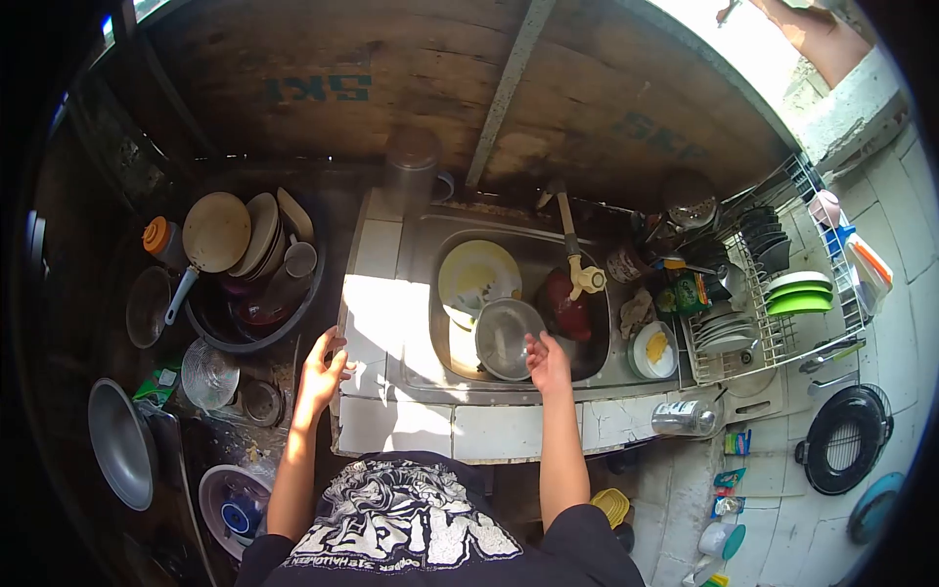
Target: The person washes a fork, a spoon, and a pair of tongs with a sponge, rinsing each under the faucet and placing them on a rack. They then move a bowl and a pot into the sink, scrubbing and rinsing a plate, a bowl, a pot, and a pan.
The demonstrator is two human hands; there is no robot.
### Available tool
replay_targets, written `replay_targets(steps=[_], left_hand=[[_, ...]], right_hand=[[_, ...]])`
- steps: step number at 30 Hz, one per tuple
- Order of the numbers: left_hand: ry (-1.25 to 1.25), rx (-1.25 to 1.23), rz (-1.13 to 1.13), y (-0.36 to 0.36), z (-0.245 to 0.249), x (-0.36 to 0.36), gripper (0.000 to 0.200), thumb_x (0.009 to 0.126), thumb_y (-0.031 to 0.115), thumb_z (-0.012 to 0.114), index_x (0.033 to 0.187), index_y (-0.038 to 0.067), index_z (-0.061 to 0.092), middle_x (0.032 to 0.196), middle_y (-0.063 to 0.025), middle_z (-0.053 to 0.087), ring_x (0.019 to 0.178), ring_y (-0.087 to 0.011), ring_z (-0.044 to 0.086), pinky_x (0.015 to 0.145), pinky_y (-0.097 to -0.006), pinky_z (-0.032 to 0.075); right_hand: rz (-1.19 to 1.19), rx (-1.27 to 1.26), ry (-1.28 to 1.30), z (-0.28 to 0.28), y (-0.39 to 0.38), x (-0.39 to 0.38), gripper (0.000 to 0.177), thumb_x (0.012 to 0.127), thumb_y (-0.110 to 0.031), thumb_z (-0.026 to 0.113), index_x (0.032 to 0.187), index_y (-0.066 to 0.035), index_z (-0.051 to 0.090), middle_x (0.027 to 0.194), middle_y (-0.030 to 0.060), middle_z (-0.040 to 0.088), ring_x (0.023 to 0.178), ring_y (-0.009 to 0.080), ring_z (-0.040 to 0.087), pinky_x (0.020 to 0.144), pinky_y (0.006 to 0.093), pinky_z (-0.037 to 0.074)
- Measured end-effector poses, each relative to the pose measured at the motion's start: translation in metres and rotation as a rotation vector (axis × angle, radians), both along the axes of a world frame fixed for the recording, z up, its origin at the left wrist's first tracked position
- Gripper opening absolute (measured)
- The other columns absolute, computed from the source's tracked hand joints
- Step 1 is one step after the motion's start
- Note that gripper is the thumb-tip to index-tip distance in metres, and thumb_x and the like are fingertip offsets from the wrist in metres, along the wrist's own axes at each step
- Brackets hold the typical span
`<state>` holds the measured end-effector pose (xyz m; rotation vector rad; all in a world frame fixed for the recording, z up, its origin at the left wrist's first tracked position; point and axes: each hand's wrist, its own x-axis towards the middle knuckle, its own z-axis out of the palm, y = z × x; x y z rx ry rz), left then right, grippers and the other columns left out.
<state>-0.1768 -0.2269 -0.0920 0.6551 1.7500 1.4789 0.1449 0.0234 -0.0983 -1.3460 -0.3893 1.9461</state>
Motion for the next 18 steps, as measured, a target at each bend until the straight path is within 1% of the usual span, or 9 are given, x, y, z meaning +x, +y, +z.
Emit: replay_targets(steps=[4,6,8,10,12,14,15,18], left_hand=[[-0.030,-0.021,0.100,-0.013,0.000,-0.007,0.047,0.088,0.005,0.053,0.132,0.005,0.037,0.116,-0.0143,0.055,0.076,-0.0177,0.065,0.061,-0.0261,0.052],[0.016,-0.036,0.117,-0.020,-0.004,-0.015,0.046,0.087,0.006,0.053,0.131,0.004,0.039,0.115,-0.0146,0.056,0.075,-0.0172,0.064,0.060,-0.0259,0.050],[0.042,-0.050,0.148,-0.027,-0.008,-0.029,0.043,0.088,0.009,0.052,0.129,0.003,0.041,0.117,-0.0140,0.054,0.077,-0.0168,0.063,0.062,-0.0263,0.051],[0.025,-0.078,0.192,-0.031,-0.004,-0.048,0.042,0.087,0.010,0.052,0.127,0.002,0.044,0.115,-0.0137,0.055,0.077,-0.0164,0.063,0.061,-0.0263,0.051],[0.035,-0.087,0.259,-0.033,-0.005,-0.070,0.034,0.087,0.009,0.052,0.121,0.001,0.050,0.112,-0.0124,0.057,0.076,-0.0155,0.063,0.060,-0.0259,0.050],[0.284,-0.128,0.314,-0.033,-0.019,-0.095,0.032,0.086,0.009,0.053,0.117,0.000,0.051,0.109,-0.0120,0.059,0.075,-0.0156,0.063,0.062,-0.0272,0.050],[0.439,-0.162,0.323,-0.032,-0.023,-0.107,0.037,0.081,0.008,0.059,0.117,0.000,0.051,0.109,-0.0145,0.058,0.083,-0.0218,0.063,0.072,-0.0317,0.051],[0.735,-0.231,0.290,-0.017,-0.012,-0.130,0.049,0.073,0.008,0.065,0.119,0.001,0.049,0.115,-0.0187,0.054,0.100,-0.0294,0.057,0.086,-0.0346,0.046]], right_hand=[[0.230,-0.007,-0.062,-0.004,-0.022,-0.021,0.020,0.083,-0.017,0.064,0.100,-0.010,0.057,0.089,0.0081,0.065,0.064,0.0112,0.057,0.049,0.0197,0.042],[0.339,-0.038,-0.108,-0.011,-0.033,-0.031,0.024,0.085,-0.017,0.061,0.106,-0.009,0.057,0.089,0.0075,0.065,0.063,0.0105,0.056,0.048,0.0194,0.041],[0.396,-0.042,-0.101,-0.015,-0.046,-0.036,0.029,0.086,-0.020,0.059,0.112,-0.009,0.055,0.089,0.0071,0.065,0.061,0.0101,0.056,0.046,0.0191,0.040],[0.477,-0.044,-0.139,-0.012,-0.057,-0.042,0.032,0.087,-0.022,0.058,0.115,-0.008,0.054,0.089,0.0074,0.065,0.060,0.0099,0.055,0.045,0.0191,0.039],[0.511,-0.040,-0.166,-0.015,-0.062,-0.041,0.034,0.087,-0.022,0.058,0.117,-0.008,0.052,0.089,0.0078,0.065,0.059,0.0097,0.055,0.045,0.0191,0.039],[0.522,-0.032,-0.170,-0.016,-0.062,-0.042,0.035,0.087,-0.022,0.058,0.117,-0.008,0.052,0.089,0.0081,0.065,0.058,0.0097,0.055,0.044,0.0192,0.038],[0.509,-0.033,-0.186,-0.014,-0.062,-0.043,0.035,0.087,-0.022,0.058,0.118,-0.008,0.051,0.089,0.0083,0.065,0.057,0.0097,0.055,0.044,0.0194,0.038],[0.494,-0.009,-0.196,-0.013,-0.061,-0.044,0.033,0.088,-0.021,0.057,0.117,-0.007,0.051,0.088,0.0085,0.065,0.057,0.0098,0.055,0.044,0.0197,0.037]])
